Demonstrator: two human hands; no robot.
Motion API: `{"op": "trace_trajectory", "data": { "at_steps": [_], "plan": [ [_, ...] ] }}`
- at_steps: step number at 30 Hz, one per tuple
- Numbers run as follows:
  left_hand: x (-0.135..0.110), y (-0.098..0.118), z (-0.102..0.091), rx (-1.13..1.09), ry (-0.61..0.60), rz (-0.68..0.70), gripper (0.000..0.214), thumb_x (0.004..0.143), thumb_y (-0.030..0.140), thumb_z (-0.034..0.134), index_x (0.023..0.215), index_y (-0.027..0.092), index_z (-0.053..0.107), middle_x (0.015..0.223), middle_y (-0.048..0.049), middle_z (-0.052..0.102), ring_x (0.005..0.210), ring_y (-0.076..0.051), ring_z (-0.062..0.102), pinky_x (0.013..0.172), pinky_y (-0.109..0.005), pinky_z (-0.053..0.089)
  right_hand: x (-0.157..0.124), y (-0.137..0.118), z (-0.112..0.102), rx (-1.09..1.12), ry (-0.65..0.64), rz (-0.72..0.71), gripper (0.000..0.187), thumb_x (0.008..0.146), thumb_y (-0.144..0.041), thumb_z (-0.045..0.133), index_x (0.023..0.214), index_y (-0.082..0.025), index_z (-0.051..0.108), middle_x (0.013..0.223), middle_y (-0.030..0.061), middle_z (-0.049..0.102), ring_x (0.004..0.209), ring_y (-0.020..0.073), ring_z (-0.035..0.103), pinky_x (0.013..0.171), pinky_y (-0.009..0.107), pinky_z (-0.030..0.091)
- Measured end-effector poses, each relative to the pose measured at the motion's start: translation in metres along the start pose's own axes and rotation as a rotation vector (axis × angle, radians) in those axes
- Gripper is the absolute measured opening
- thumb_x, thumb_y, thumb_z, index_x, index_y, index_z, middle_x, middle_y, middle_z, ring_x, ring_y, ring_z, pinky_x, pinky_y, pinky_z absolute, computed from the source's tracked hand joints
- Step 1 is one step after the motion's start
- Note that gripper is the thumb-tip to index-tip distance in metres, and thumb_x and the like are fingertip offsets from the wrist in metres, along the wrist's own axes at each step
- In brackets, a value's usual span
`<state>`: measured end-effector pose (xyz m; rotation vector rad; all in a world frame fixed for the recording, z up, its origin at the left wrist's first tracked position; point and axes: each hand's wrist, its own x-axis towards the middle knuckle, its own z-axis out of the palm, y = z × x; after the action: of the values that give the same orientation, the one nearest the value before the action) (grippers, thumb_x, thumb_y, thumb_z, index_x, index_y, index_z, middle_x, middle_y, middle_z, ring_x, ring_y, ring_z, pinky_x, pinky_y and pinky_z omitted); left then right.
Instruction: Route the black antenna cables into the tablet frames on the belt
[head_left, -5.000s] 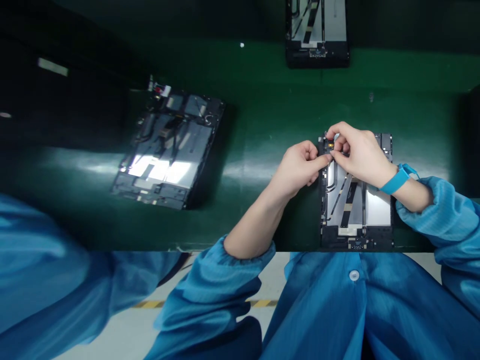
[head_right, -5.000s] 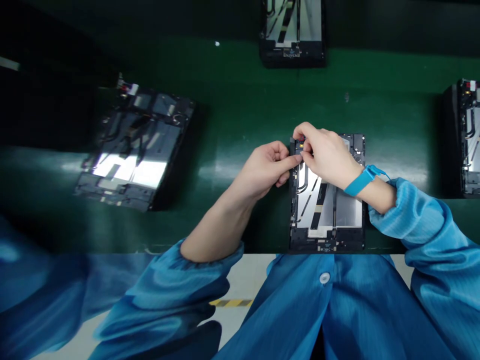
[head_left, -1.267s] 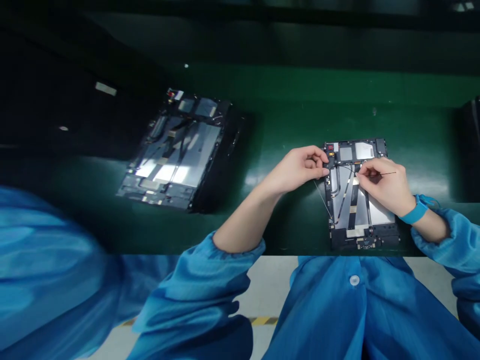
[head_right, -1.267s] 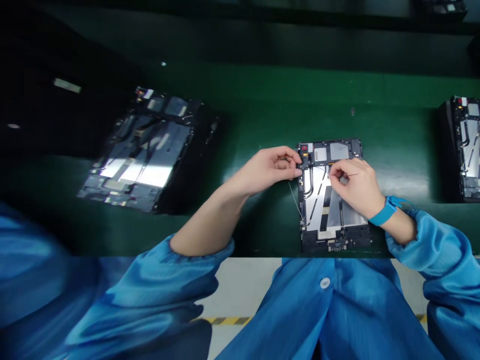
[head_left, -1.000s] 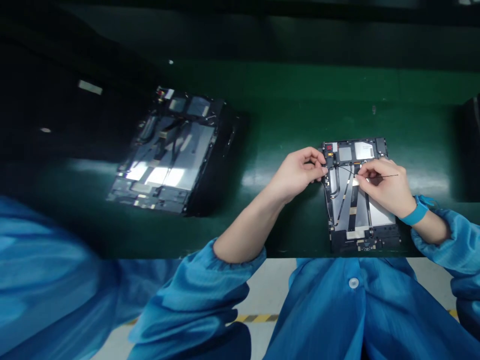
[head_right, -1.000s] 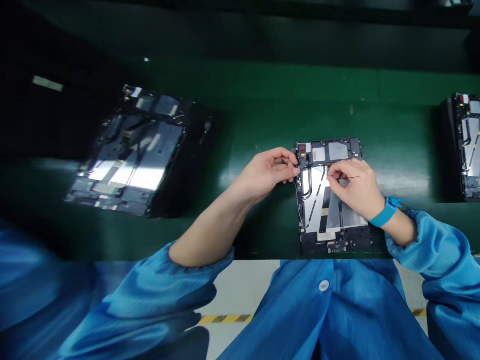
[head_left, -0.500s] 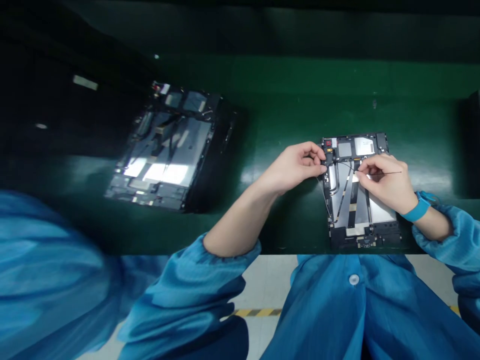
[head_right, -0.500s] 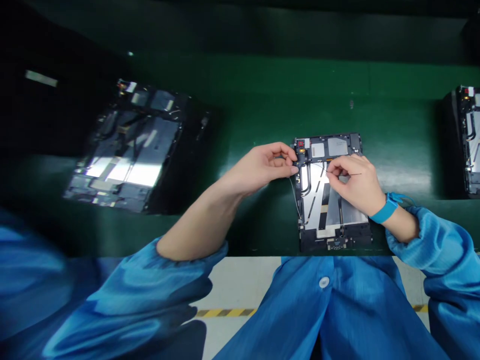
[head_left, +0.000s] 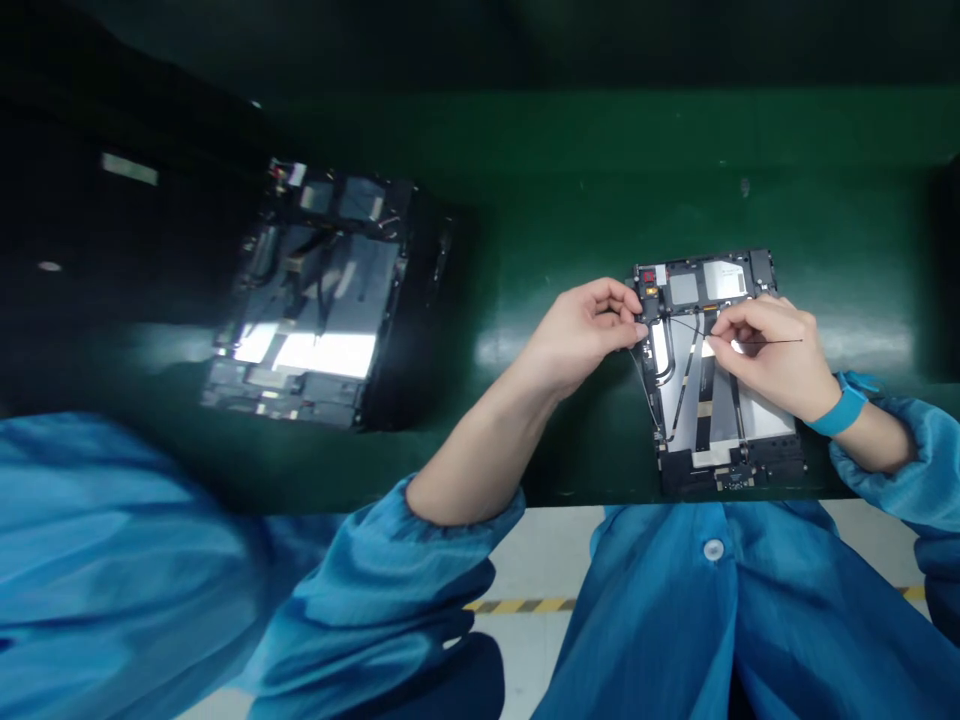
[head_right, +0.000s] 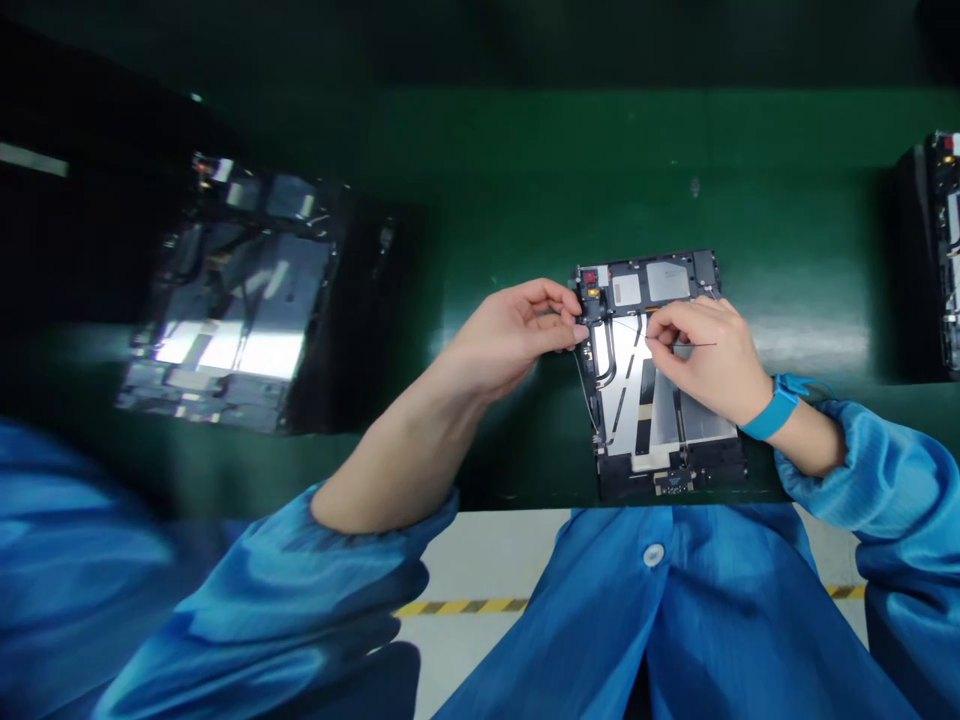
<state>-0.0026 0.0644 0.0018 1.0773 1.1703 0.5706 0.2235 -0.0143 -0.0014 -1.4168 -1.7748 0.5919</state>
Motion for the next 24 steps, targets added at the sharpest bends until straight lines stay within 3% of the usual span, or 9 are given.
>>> {"op": "trace_trajectory", "data": {
  "at_steps": [4,8,13,16,20,24],
  "plan": [
    [-0.001,0.004,0.006,0.051,0.059,-0.014,0.021,0.062,0.007,0.074,0.074,0.018,0.061,0.064,0.0047,0.057,0.056,-0.008,0.053,0.057,-0.021,0.042,0.0,0.002,0.001,0.01,0.0,-0.016,0.011,0.085,-0.014,0.065,0.083,-0.024,0.07,0.074,-0.0035,0.071,0.071,0.0164,0.063,0.076,0.034,0.047],
    [-0.001,0.021,0.001,0.364,-0.015,0.0,0.01,0.07,0.011,0.073,0.073,0.018,0.065,0.062,0.0031,0.059,0.058,-0.011,0.055,0.059,-0.024,0.042,0.0,0.005,0.002,0.013,0.002,-0.063,0.013,0.084,-0.011,0.064,0.085,-0.023,0.07,0.072,-0.004,0.069,0.07,0.0158,0.063,0.075,0.032,0.045],
    [0.005,0.048,-0.004,0.943,-0.127,0.227,0.01,0.082,0.018,0.068,0.075,0.018,0.074,0.071,-0.0004,0.071,0.07,-0.016,0.063,0.078,-0.03,0.048,0.0,0.005,0.0,0.0,-0.029,-0.047,0.014,0.084,-0.011,0.063,0.086,-0.024,0.07,0.072,-0.0035,0.068,0.071,0.0165,0.062,0.076,0.032,0.045],
    [0.015,0.057,-0.001,1.127,-0.209,0.322,0.014,0.083,0.017,0.065,0.075,0.019,0.076,0.076,-0.0016,0.074,0.078,-0.019,0.066,0.09,-0.034,0.047,0.0,0.006,-0.001,-0.003,-0.038,-0.016,0.015,0.082,-0.011,0.063,0.086,-0.024,0.069,0.071,-0.0037,0.068,0.071,0.0169,0.061,0.078,0.032,0.046],
    [0.033,0.06,0.004,1.17,-0.287,0.291,0.018,0.077,0.011,0.068,0.063,0.02,0.072,0.068,-0.0022,0.069,0.076,-0.021,0.065,0.091,-0.034,0.045,0.0,0.009,0.002,-0.001,-0.029,-0.03,0.017,0.08,-0.009,0.063,0.086,-0.024,0.068,0.07,-0.0042,0.067,0.07,0.0168,0.061,0.078,0.033,0.047],
    [0.041,0.058,0.005,1.018,-0.309,0.261,0.024,0.069,0.003,0.074,0.054,0.021,0.069,0.058,-0.0004,0.059,0.072,-0.022,0.061,0.088,-0.034,0.043,-0.001,0.008,0.0,-0.004,-0.046,-0.008,0.018,0.08,-0.009,0.063,0.087,-0.025,0.068,0.07,-0.0041,0.068,0.071,0.0173,0.063,0.08,0.034,0.049]
  ]
}}
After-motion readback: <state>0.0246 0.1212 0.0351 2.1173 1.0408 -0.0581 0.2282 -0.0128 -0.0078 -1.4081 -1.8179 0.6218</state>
